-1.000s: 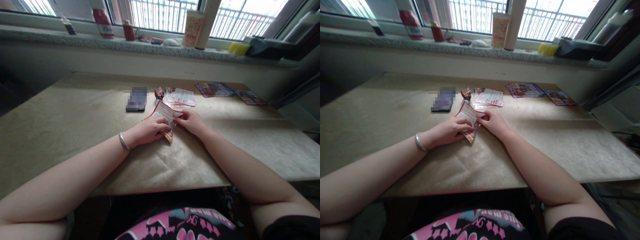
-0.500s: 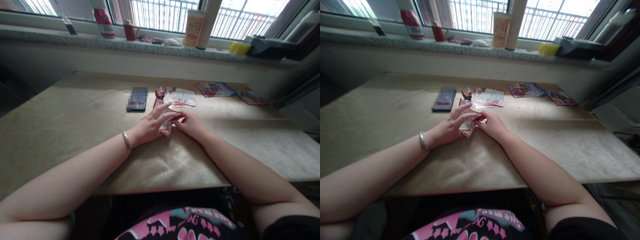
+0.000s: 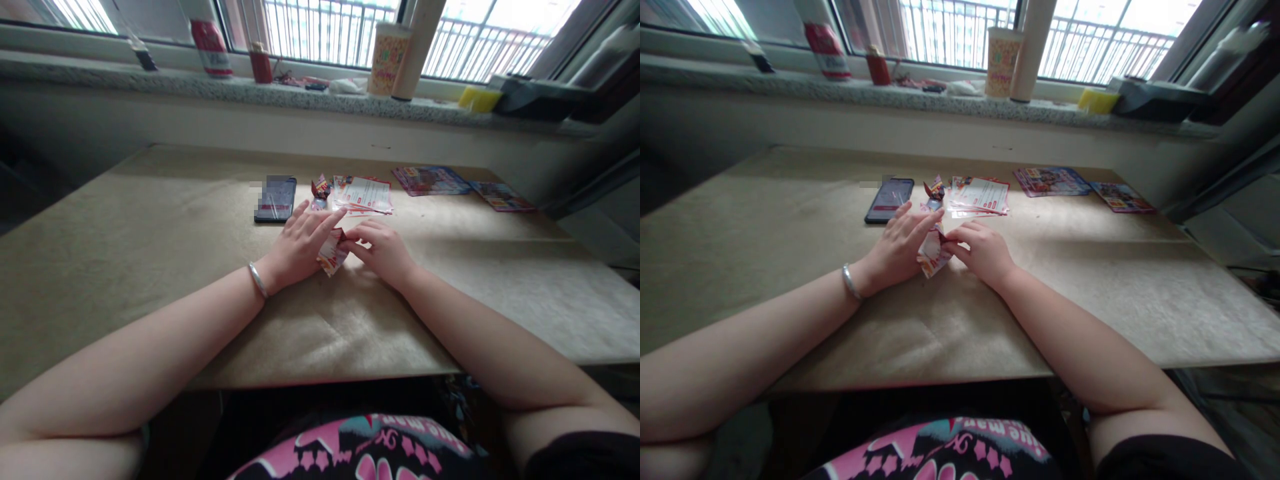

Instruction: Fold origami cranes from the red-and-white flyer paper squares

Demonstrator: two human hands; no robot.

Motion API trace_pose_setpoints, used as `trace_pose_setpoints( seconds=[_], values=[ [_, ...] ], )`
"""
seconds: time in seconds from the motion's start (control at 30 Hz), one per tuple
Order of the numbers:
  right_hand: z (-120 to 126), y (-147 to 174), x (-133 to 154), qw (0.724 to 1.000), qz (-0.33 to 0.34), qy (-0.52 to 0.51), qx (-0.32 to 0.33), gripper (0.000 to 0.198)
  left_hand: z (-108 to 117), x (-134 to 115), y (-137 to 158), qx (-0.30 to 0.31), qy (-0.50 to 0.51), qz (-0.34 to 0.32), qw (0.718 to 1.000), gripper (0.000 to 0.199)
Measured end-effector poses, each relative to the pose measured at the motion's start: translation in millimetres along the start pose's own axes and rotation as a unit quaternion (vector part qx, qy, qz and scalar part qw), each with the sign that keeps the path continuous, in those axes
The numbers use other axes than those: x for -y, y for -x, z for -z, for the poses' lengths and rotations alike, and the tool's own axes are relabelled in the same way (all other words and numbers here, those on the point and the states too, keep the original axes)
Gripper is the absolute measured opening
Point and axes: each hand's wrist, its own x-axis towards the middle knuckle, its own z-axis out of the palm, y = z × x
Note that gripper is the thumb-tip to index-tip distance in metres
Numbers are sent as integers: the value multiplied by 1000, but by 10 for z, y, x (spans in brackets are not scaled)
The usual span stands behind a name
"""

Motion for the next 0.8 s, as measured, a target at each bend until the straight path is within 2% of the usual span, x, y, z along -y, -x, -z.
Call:
trace_pose_setpoints(
  seconds=[0.13,0.33,0.43,0.5,0.63,0.8],
  values=[
    [-16,11,9,996,-34,-86,0,8,11,10,-8,-17,17,19,1000,66],
    [17,11,66,991,-3,-134,2,7,10,12,-17,-37,61,69,995,45],
    [14,5,72,989,-1,-143,29,20,29,9,-41,-51,91,93,990,27],
    [-9,0,55,991,-21,-132,25,25,48,2,-62,-45,116,92,988,18],
    [-56,-9,6,992,-59,-114,-17,10,77,-27,-88,-36,157,92,983,19],
    [-45,-8,13,987,-35,-141,-63,7,88,-53,-88,-70,176,84,978,19]
  ],
)
